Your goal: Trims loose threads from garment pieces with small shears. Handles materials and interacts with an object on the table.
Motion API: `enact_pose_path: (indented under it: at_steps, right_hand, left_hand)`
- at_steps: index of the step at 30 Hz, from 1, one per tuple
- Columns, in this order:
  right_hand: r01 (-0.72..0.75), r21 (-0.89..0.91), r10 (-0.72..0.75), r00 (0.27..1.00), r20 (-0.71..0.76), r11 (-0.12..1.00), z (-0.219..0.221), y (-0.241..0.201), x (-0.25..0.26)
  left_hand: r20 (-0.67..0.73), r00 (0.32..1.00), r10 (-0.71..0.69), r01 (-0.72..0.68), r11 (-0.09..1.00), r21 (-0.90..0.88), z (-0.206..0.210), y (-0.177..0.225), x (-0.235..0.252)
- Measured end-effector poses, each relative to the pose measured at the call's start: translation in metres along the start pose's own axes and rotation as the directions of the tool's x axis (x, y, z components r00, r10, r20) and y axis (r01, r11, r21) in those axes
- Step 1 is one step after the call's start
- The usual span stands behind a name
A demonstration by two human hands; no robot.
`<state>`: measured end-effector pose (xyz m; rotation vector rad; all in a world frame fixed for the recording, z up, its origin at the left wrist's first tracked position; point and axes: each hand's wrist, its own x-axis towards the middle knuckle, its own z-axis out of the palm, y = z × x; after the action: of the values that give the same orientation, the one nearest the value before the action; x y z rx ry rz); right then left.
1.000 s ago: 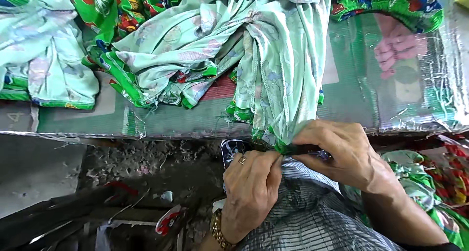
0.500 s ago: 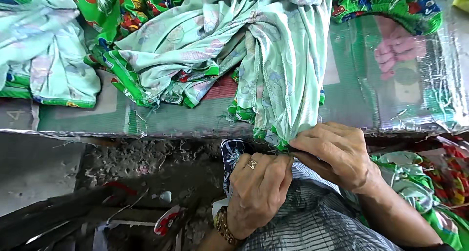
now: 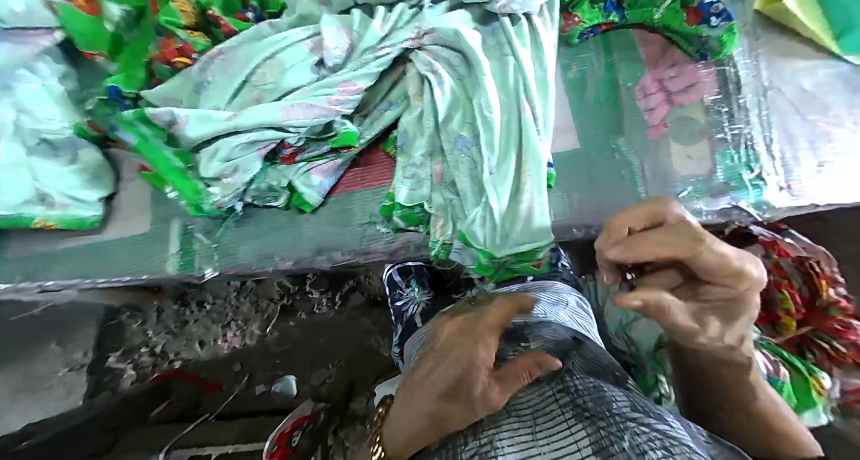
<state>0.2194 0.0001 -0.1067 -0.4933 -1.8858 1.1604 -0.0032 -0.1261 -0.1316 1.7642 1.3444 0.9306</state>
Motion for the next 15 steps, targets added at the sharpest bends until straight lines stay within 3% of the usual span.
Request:
enact_pose_path:
  at_steps: [2, 4, 6, 8, 9, 11, 13, 14, 15]
  right_hand:
    - [-0.078, -0.132, 0.063, 0.991, -0.117, 0.988, 0.010, -0.006, -0.009]
    - [-0.142, -0.260, 0.116, 0.987, -0.112, 0.955, 0.027, -0.008, -0.022]
    - [-0.116, -0.338, 0.103, 0.993, -0.058, 0.934, 0.031, -0.009, -0.040]
    - [-0.139, -0.384, 0.084, 0.984, -0.158, 0.913, 0.016, -0.006, -0.067]
    - [-0.223, -0.414, 0.127, 0.961, -0.247, 0.883, 0.005, 0.003, -0.086]
    - [-0.509, -0.392, 0.360, 0.846, -0.394, 0.767, -0.015, 0.037, -0.137]
    - [-0.797, -0.382, 0.733, 0.591, -0.337, 0.468, -0.023, 0.072, -0.199]
    - [-0.855, -0.403, 0.851, 0.452, -0.269, 0.327, -0.021, 0.085, -0.226]
    - [-0.878, -0.411, 0.903, 0.360, -0.233, 0.244, -0.013, 0.091, -0.248]
  left_hand:
    - [0.106, 0.993, -0.049, 0.089, 0.903, -0.419, 0.021, -0.010, 0.014]
    - [0.143, 0.988, -0.062, 0.147, 0.674, -0.724, 0.043, -0.016, 0.024]
    - [0.219, 0.975, -0.048, 0.216, 0.460, -0.861, 0.055, -0.017, 0.028]
    - [0.363, 0.931, -0.048, 0.358, 0.326, -0.875, 0.059, -0.019, 0.030]
    - [0.443, 0.895, -0.050, 0.437, 0.287, -0.852, 0.061, -0.021, 0.031]
    - [0.526, 0.847, -0.077, 0.522, 0.303, -0.797, 0.062, -0.022, 0.033]
    - [0.525, 0.847, -0.082, 0.521, 0.324, -0.790, 0.061, -0.023, 0.033]
    - [0.511, 0.856, -0.078, 0.506, 0.325, -0.799, 0.060, -0.024, 0.033]
    - [0.502, 0.861, -0.077, 0.498, 0.321, -0.806, 0.060, -0.024, 0.033]
